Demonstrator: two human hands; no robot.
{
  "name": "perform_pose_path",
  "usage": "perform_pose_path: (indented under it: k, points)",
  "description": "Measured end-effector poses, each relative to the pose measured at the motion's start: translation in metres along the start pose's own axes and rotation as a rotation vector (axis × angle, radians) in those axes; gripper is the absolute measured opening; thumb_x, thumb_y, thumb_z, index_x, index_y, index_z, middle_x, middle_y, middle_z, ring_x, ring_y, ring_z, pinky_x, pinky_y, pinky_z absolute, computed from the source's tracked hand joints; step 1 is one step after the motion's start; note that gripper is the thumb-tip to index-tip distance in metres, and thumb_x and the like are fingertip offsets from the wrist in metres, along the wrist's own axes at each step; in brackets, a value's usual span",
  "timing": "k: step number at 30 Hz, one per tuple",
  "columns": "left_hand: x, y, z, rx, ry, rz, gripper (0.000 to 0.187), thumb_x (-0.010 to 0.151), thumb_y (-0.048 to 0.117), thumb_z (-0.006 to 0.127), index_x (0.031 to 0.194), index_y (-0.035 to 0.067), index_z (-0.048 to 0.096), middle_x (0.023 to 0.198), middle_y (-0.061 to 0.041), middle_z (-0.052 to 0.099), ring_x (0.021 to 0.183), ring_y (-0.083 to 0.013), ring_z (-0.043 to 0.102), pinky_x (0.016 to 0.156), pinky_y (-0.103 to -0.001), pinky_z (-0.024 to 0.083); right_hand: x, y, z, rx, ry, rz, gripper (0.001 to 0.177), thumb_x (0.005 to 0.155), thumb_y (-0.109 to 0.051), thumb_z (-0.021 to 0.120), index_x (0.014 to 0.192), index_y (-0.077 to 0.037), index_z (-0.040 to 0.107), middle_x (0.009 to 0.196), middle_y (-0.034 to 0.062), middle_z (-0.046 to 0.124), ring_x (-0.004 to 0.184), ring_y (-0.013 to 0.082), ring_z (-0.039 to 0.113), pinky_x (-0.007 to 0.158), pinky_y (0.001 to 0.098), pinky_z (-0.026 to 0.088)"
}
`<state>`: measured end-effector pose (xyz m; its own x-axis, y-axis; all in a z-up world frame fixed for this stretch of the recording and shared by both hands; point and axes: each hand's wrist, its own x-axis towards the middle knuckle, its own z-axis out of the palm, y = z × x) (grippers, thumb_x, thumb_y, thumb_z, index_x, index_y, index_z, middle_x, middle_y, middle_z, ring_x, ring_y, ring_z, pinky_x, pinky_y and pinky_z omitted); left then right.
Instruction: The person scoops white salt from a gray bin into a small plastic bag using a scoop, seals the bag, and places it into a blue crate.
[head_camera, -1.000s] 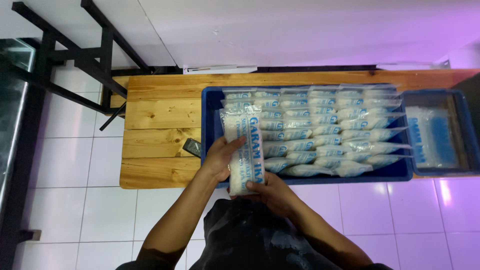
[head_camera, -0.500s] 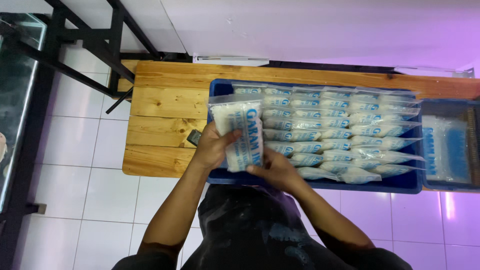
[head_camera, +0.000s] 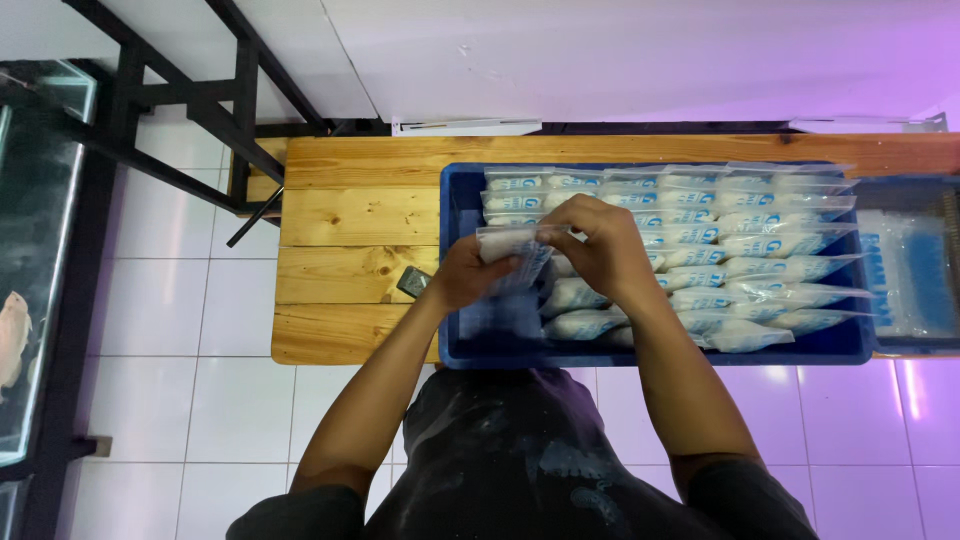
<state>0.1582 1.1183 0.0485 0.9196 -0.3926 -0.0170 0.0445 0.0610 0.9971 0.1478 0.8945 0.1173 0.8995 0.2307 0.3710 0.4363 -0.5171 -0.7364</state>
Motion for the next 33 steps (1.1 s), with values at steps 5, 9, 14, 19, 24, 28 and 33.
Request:
perform_pose_path:
  k: [5, 9, 14, 19, 24, 28, 33]
  points:
    - [0.009, -0.002, -0.005, 0.038, -0.015, -0.02, 0.034, 0.102, 0.014, 0.084, 0.134, 0.005, 0.081, 0.128, -0.021, 0.081, 0.129, -0.0344, 0.07, 0.11, -0.051, 0.054, 0.002, 0.024, 0.02, -0.111, -0.068, 0.06, 0.007, 0.094, -0.013, 0.089, 0.099, -0.017, 0.085, 0.091, 0.0043, 0.08, 0.088, 0.0325, 0.078, 0.078, 0.045, 0.061]
    - [0.016, -0.003, -0.013, 0.194, 0.014, -0.086, 0.03, 0.101, 0.024, 0.086, 0.13, 0.016, 0.086, 0.121, -0.015, 0.085, 0.12, -0.031, 0.077, 0.102, -0.045, 0.059, 0.005, 0.04, 0.042, -0.268, -0.111, 0.077, 0.004, 0.097, -0.022, 0.084, 0.097, -0.018, 0.083, 0.091, 0.0058, 0.079, 0.088, 0.0366, 0.077, 0.079, 0.0495, 0.061]
    - [0.024, -0.011, -0.011, 0.232, 0.024, -0.111, 0.024, 0.102, 0.026, 0.084, 0.124, 0.019, 0.088, 0.114, -0.012, 0.086, 0.113, -0.0288, 0.08, 0.098, -0.042, 0.061, 0.002, 0.051, 0.055, -0.411, -0.09, 0.029, 0.005, 0.094, -0.024, 0.087, 0.095, -0.021, 0.084, 0.088, 0.0019, 0.079, 0.085, 0.0323, 0.076, 0.077, 0.0459, 0.061]
    - [0.026, -0.013, -0.01, 0.232, 0.026, -0.155, 0.023, 0.104, 0.026, 0.082, 0.124, 0.018, 0.087, 0.118, -0.011, 0.086, 0.119, -0.029, 0.078, 0.103, -0.042, 0.061, -0.001, 0.062, 0.057, -0.431, -0.057, -0.014, 0.005, 0.093, -0.028, 0.087, 0.094, -0.024, 0.084, 0.085, -0.0013, 0.077, 0.084, 0.0303, 0.076, 0.075, 0.0445, 0.06]
    - [0.031, -0.015, -0.008, 0.22, 0.042, -0.161, 0.024, 0.103, 0.03, 0.084, 0.123, 0.018, 0.088, 0.117, -0.01, 0.086, 0.118, -0.0274, 0.079, 0.102, -0.041, 0.061, -0.001, 0.066, 0.059, -0.439, -0.034, -0.016, 0.006, 0.093, -0.03, 0.087, 0.093, -0.027, 0.083, 0.086, -0.0043, 0.078, 0.088, 0.028, 0.076, 0.078, 0.0429, 0.06]
    - [0.034, -0.016, -0.005, 0.219, 0.014, -0.173, 0.026, 0.103, 0.033, 0.083, 0.124, 0.019, 0.088, 0.12, -0.01, 0.085, 0.12, -0.0276, 0.078, 0.103, -0.041, 0.061, -0.002, 0.067, 0.06, -0.516, -0.059, -0.034, 0.006, 0.09, -0.03, 0.088, 0.092, -0.026, 0.084, 0.084, -0.002, 0.077, 0.088, 0.0299, 0.075, 0.077, 0.0459, 0.059]
    - [0.033, -0.014, -0.006, 0.205, -0.002, -0.181, 0.025, 0.104, 0.031, 0.082, 0.125, 0.019, 0.088, 0.121, -0.009, 0.085, 0.123, -0.0274, 0.077, 0.106, -0.041, 0.058, -0.002, 0.067, 0.06, -0.511, -0.043, -0.023, 0.006, 0.089, -0.031, 0.088, 0.091, -0.027, 0.083, 0.083, -0.0045, 0.077, 0.091, 0.0276, 0.075, 0.08, 0.0442, 0.059]
